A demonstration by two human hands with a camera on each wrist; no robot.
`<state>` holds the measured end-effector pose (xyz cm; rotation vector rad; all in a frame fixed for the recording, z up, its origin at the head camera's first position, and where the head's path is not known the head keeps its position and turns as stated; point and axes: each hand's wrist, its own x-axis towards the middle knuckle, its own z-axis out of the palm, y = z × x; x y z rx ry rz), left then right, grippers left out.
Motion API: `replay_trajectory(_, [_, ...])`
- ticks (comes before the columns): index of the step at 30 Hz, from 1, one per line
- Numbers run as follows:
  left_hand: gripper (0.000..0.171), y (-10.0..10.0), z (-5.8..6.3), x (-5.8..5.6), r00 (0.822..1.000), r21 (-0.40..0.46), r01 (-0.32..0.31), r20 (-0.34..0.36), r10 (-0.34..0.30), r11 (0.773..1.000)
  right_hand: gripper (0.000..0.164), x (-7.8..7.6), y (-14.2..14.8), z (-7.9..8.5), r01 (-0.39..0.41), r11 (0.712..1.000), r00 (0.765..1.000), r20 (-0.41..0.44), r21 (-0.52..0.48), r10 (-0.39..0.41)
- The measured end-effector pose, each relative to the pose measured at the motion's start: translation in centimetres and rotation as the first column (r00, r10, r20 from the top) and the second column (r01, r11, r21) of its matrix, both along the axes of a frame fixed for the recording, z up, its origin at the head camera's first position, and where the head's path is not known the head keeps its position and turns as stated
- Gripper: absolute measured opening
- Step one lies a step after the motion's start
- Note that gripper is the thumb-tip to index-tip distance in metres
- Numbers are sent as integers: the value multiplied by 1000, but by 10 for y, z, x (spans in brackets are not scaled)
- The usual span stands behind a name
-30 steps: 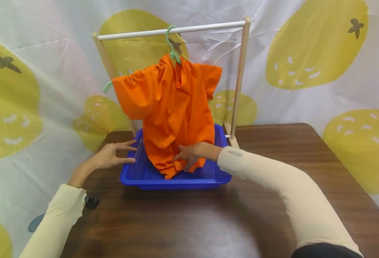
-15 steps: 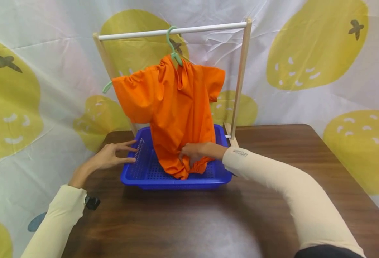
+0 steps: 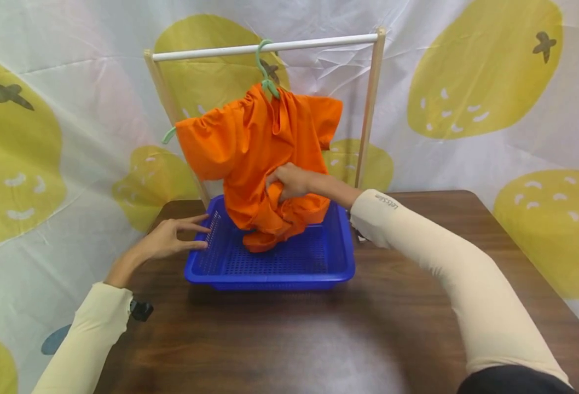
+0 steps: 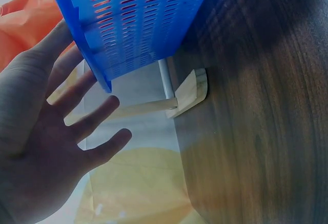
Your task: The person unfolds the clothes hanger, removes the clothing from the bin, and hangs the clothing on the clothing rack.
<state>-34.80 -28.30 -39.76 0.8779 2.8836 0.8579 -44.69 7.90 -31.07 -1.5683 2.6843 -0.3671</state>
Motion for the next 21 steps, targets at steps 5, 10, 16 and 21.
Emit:
replay_trajectory(5, [46, -2, -1, 0, 1000, -5, 2, 13, -1, 1000, 21, -24, -7, 28, 127, 987, 990, -42, -95, -131])
replay_trajectory(10, [46, -2, -1, -2, 1000, -1, 7, -9, -7, 1000, 28, -46, -12, 39, 253, 959, 966, -26, -125, -258])
replay_trajectory(16, [45, -2, -3, -5, 1000, 3, 11, -3, -11, 1000, 29, -41, -21, 14, 99, 995, 995, 27, 35, -100])
replay_trajectory(21, [45, -5, -3, -4, 1000, 15, 10, 2, -10, 1000, 34, -18, -31, -18, -113, 972, 990, 110, 207, 91])
